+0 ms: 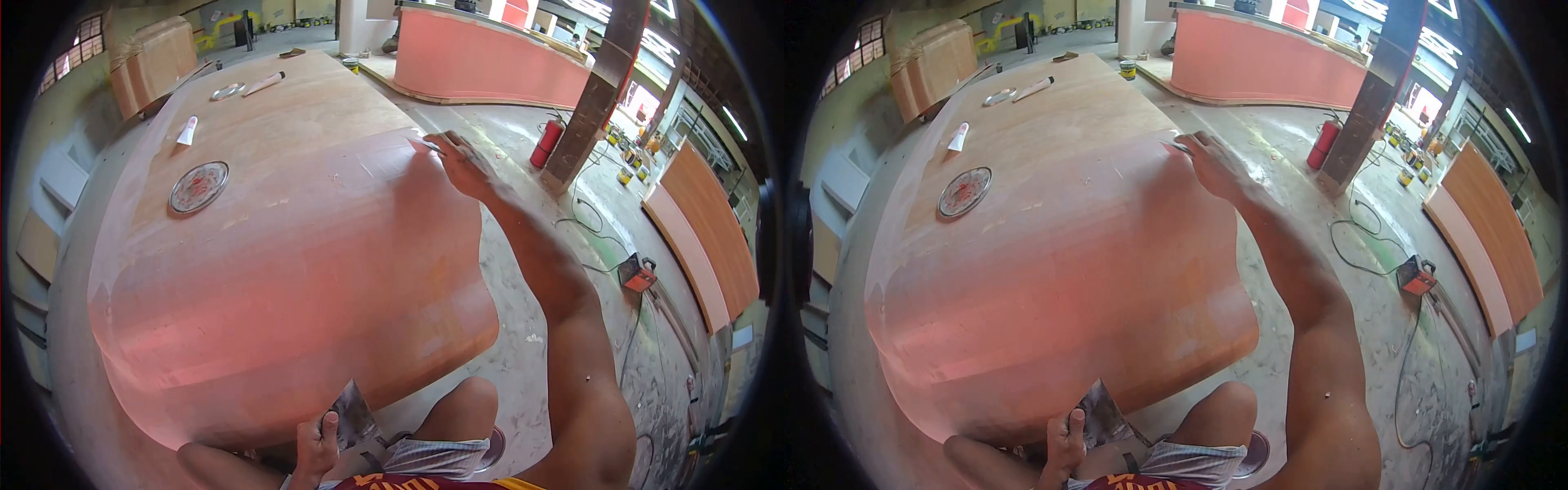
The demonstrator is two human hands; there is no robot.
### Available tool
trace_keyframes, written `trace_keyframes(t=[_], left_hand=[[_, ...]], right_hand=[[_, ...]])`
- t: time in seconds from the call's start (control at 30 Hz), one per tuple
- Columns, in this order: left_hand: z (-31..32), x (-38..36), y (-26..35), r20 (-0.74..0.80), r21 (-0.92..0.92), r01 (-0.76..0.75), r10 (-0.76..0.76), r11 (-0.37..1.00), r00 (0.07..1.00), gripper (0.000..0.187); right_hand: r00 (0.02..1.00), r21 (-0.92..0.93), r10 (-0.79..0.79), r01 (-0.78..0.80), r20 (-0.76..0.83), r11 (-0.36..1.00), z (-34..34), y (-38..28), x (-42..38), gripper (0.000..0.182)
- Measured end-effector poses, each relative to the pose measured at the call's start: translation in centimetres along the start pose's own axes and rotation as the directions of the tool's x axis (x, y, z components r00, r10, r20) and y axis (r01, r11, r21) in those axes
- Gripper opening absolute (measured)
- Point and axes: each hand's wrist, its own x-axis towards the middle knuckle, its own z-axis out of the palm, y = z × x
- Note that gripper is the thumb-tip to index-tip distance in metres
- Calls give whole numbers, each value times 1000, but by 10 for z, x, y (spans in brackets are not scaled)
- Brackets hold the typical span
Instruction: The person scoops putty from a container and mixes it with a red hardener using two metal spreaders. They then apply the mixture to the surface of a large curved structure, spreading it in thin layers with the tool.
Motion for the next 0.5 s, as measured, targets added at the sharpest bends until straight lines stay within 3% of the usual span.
trace_keyframes(t=[0.1, 0.23, 0.5], left_hand=[[2, 0, 0, -11, -14, -3, 3, 1000, 1000, 57], [3, 3, 4, -49, -12, -53, 53, 999, 997, 59], [-5, 6, -7, -58, 7, -52, 52, 999, 997, 61]], right_hand=[[999, -125, 15, -10, 33, 992, 8, 2, -16, 26], [991, -235, -116, 128, 65, 963, 0, -1, -35, 25], [980, -304, -154, 186, 126, 934, -21, -17, -78, 21]])
